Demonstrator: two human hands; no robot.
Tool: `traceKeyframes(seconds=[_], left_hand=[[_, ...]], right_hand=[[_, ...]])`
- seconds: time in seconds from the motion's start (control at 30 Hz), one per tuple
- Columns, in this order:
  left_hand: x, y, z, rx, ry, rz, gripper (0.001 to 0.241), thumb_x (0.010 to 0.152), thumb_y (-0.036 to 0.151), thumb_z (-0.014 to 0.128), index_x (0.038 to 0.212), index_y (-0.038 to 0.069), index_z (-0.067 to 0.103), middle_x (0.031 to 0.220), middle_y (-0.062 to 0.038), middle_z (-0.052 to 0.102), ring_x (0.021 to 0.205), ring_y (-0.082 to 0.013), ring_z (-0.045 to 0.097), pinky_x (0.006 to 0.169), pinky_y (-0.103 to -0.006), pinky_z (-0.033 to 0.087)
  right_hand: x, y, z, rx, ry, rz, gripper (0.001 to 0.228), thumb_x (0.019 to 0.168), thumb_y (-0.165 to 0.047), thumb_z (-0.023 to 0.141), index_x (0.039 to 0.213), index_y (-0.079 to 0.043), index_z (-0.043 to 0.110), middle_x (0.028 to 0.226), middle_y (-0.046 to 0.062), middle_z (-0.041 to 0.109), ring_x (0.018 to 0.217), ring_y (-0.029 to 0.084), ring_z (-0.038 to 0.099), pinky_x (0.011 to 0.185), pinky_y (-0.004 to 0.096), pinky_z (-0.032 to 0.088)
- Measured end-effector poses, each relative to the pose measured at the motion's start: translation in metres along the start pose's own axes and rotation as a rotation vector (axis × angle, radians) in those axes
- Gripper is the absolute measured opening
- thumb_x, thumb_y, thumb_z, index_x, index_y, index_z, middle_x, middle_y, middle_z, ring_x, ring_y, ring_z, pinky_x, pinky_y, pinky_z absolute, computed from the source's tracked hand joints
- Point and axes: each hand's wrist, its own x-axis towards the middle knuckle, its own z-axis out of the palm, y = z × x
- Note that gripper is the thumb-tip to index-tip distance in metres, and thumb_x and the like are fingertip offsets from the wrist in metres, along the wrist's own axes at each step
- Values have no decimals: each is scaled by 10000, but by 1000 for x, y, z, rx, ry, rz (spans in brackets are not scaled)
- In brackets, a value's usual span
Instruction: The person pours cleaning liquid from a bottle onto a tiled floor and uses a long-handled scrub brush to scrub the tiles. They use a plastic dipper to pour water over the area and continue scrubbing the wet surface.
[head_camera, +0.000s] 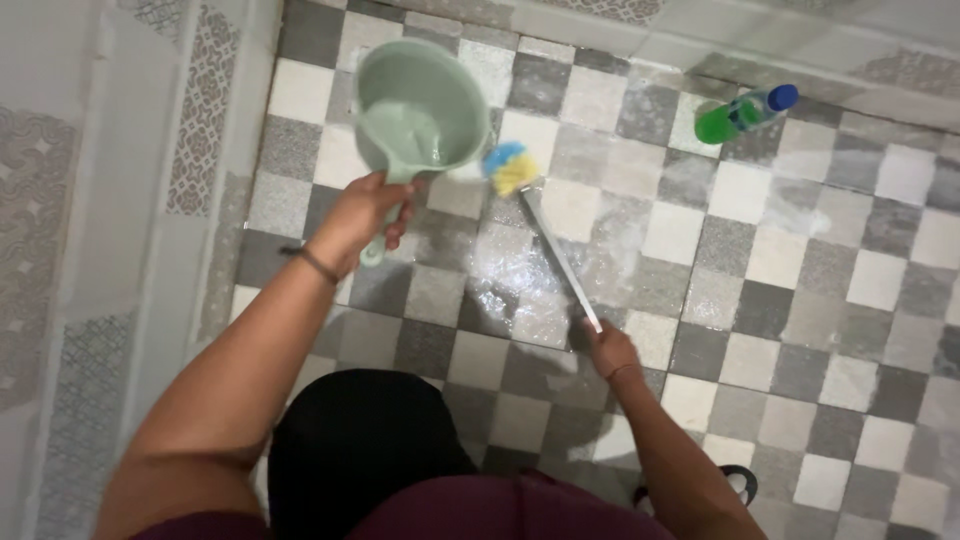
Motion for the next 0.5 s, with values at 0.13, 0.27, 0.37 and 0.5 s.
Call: traceKeyframes(seconds=[0.13, 0.27, 0.37, 0.5], left_hand=[[-87, -3, 8, -537, -1, -35, 353, 1017, 273, 587, 1255, 14, 605, 776, -3, 559, 530, -58, 456, 449, -232, 399], [-131, -21, 18, -741, 104, -15, 340, 996, 267, 580, 1235, 26, 608, 799, -7, 551, 557, -77, 463, 487, -229, 398], [-130, -28, 8, -815, 152, 21, 335, 1009, 269, 578, 1222, 14, 616, 810, -6, 548, 575, -70, 445, 498, -224, 381], [-115, -30, -8, -744, 162, 75, 304, 1007, 244, 590, 1225, 33, 611, 808, -8, 530, 583, -72, 440, 509, -229, 382]], right_hand=[[25, 15, -26, 171, 234, 167, 721, 1038, -629, 395, 1200, 21, 662, 1112, 323, 689, 1095, 495, 648, 969, 520, 506], [27, -24, 2, 33, 101, -21, 657, 1065, -563, 442, 1268, 33, 626, 1158, 333, 690, 1139, 493, 648, 995, 504, 529], [-9, -49, 18, -234, -281, -246, 595, 997, -536, 457, 1443, -156, 559, 1326, 222, 643, 1267, 396, 587, 1070, 504, 457], [-7, -100, -28, -573, -311, -395, 639, 965, -605, 467, 1461, -203, 506, 1456, 148, 553, 1305, 368, 541, 1058, 499, 457]])
